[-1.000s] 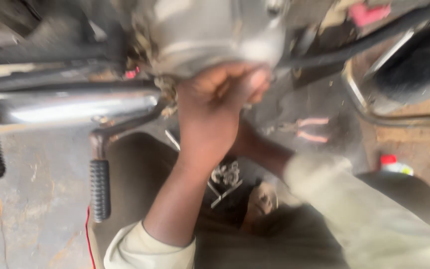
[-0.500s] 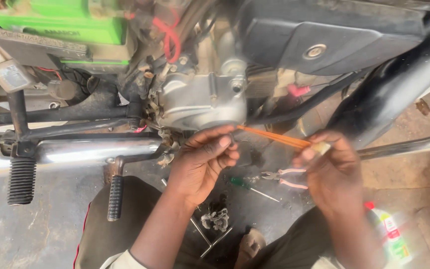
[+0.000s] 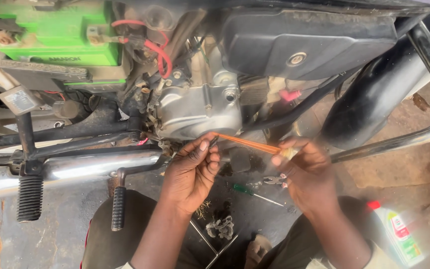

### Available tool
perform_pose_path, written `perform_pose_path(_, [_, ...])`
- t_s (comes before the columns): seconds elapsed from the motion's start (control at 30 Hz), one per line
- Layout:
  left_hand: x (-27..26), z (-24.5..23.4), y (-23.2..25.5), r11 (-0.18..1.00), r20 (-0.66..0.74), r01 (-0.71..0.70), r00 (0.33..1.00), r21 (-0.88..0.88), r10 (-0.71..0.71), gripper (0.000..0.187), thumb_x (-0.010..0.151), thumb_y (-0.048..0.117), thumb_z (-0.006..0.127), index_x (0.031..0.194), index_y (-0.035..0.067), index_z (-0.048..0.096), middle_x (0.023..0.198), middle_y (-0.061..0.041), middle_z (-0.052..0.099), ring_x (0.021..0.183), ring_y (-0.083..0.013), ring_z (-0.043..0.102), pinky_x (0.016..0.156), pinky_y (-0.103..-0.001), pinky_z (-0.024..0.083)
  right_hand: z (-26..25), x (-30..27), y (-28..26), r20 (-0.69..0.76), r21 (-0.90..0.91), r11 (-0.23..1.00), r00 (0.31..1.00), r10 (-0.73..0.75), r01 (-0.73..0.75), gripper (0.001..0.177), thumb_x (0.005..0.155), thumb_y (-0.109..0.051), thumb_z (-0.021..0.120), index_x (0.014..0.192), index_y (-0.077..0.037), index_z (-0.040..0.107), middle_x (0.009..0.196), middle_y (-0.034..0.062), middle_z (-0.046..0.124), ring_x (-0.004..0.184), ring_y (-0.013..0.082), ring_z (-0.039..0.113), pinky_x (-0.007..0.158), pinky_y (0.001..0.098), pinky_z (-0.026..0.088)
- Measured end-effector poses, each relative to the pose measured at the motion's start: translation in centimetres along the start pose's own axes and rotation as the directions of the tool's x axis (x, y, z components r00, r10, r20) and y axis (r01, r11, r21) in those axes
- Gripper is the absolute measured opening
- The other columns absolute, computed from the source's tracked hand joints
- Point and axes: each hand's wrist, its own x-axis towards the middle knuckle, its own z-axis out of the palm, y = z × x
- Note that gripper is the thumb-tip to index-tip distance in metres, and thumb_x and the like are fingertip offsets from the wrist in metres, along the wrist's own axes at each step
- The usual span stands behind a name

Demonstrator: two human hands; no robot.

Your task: Repairing and servicing various engine components on a motorcycle.

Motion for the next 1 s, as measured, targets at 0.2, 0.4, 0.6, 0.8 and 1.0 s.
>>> perform_pose_path(0.2, [0.6, -0.2, 1.3, 0.962, -0.019, -0.032, 0.999, -0.273, 0.028, 0.028, 0.093, 0.003, 0.069, 0.121, -0.002, 0.069, 0.097, -0.012, 0.072, 0.086, -0.0177, 0.071, 0.077, -0.024, 0.062, 0.2, 0.9, 0.2, 0.118, 0.168, 0.981, 0.99, 0.075, -0.094, 0.034, 0.089, 0.006, 0.072, 0.123, 0.005, 0.067, 0.108, 0.0173, 0.071, 0.1, 0.0245, 0.071, 0.089, 0.0336, 0.06])
perform_pose_path(0.4, [0.8, -0.4, 1.0, 0.972, -0.07, -0.122, 0.991, -0.202, 0.11, 0.032, 0.094, 0.001, 0.068, 0.125, -0.005, 0.066, 0.099, -0.014, 0.071, 0.087, -0.0189, 0.07, 0.078, -0.025, 0.062, 0.9, 0.7, 1.4, 0.281, 0.146, 0.989, 0.96, -0.009, -0.034, 0.035, 0.089, 0.009, 0.075, 0.123, 0.005, 0.067, 0.114, 0.0175, 0.07, 0.106, 0.0274, 0.071, 0.095, 0.0394, 0.06])
perform_pose_path(0.6, [0.8, -0.3, 1.5, 0.945, -0.055, -0.121, 0.992, -0.304, 0.109, 0.029, 0.093, 0.002, 0.069, 0.121, -0.004, 0.067, 0.097, -0.014, 0.07, 0.085, -0.0192, 0.071, 0.077, -0.025, 0.062, 0.6, 0.8, 1.0, 0.269, 0.079, 0.995, 0.963, 0.03, -0.053, 0.036, 0.086, 0.009, 0.075, 0.121, 0.004, 0.068, 0.113, 0.0174, 0.071, 0.105, 0.0271, 0.072, 0.093, 0.0392, 0.06])
perform_pose_path(0.8, [1.1, -0.5, 1.1, 0.987, -0.091, -0.074, 0.994, -0.14, 0.061, 0.018, 0.092, 0.001, 0.07, 0.11, -0.004, 0.072, 0.093, -0.016, 0.073, 0.08, -0.0199, 0.073, 0.072, -0.026, 0.063, 0.9, 0.3, 1.8, 0.218, -0.145, 0.989, 0.975, 0.034, -0.002, 0.033, 0.083, 0.008, 0.075, 0.115, 0.002, 0.07, 0.11, 0.0206, 0.076, 0.097, 0.0238, 0.076, 0.079, 0.0319, 0.064])
perform_pose_path(1.0, [-0.1, 1.8, -1.6, 0.95, -0.034, -0.052, 0.997, 0.307, 0.065, 0.014, 0.091, 0.004, 0.07, 0.102, -0.003, 0.074, 0.09, -0.015, 0.078, 0.076, -0.0206, 0.075, 0.065, -0.029, 0.062, 3.5, 0.1, 0.5, 0.308, -0.204, 0.963, 0.946, -0.105, 0.173, 0.028, 0.087, 0.006, 0.076, 0.114, 0.002, 0.069, 0.127, 0.0139, 0.066, 0.109, 0.0195, 0.071, 0.088, 0.0312, 0.065])
